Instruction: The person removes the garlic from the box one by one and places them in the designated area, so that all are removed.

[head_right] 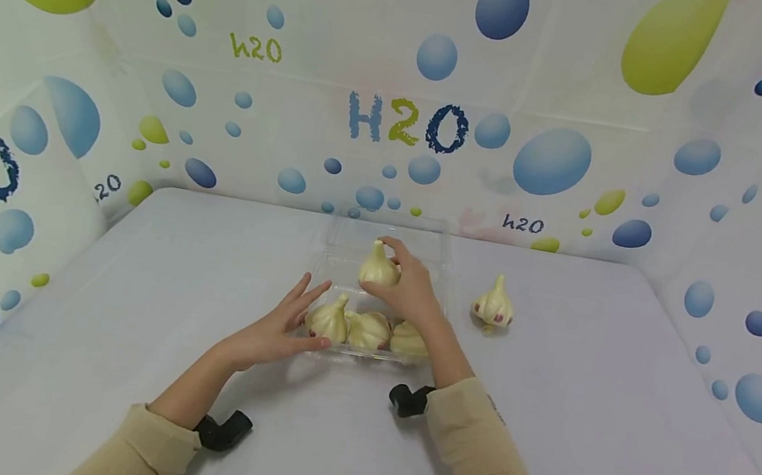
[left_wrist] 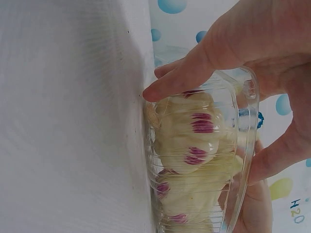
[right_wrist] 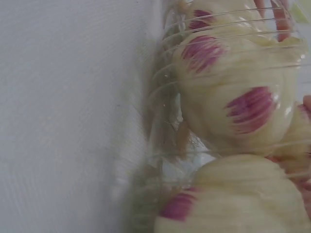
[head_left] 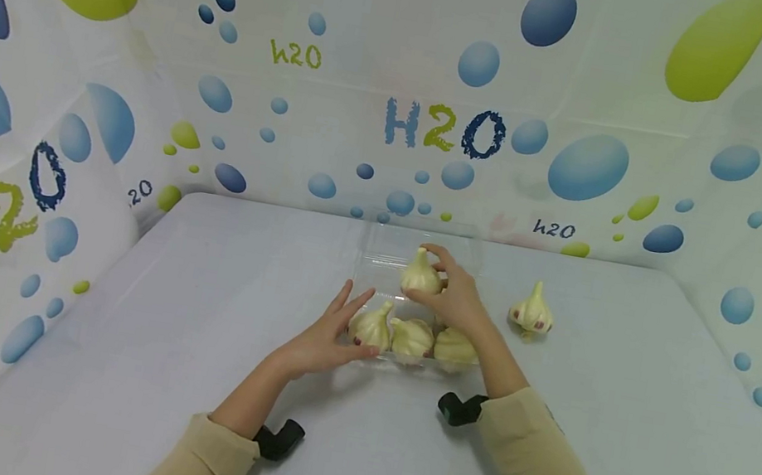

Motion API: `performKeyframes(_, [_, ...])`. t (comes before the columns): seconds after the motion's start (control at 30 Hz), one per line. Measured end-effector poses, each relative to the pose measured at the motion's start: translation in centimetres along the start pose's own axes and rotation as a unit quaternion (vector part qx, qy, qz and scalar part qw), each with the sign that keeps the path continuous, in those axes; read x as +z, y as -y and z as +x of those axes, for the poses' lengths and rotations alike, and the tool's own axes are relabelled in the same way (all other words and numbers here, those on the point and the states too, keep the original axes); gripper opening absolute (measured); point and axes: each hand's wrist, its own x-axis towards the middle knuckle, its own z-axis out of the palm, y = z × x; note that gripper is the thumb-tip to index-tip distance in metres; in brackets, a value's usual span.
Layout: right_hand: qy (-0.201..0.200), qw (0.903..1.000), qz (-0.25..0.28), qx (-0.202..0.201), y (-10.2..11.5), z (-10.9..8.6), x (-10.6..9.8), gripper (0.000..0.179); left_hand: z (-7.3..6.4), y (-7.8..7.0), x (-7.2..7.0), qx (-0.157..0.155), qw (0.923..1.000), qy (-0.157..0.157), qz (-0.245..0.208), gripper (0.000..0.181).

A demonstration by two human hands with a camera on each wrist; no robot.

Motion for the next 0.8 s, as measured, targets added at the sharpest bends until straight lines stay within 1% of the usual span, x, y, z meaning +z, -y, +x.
performKeyframes(0.07, [-0.004,1.0000,0.006,-0.007,0.0,-0.1,-0.2,0.069,0.0,0.0,0.0,0.000,1.0000,-0.001,-0.001,0.082])
performKeyframes(0.17, [-0.008,0.9999,0.009,-0.006,-0.1,-0.4,-0.5,0.069,0.0,0.1,0.0,-0.001,1.0000,-0.001,-0.003,0.082])
performKeyframes(0.67, [-0.026,0.9980,0.045,0.036,0.2,-1.5,-2.3,0.073,0.0,0.1,0.1,0.003,1.0000,-0.003,-0.006,0.083])
performKeyframes(0.8, [-0.035,0.9973,0.054,0.034,0.3,-2.0,-2.9,0.073,0.0,0.1,0.0,0.003,1.0000,-0.003,-0.008,0.083])
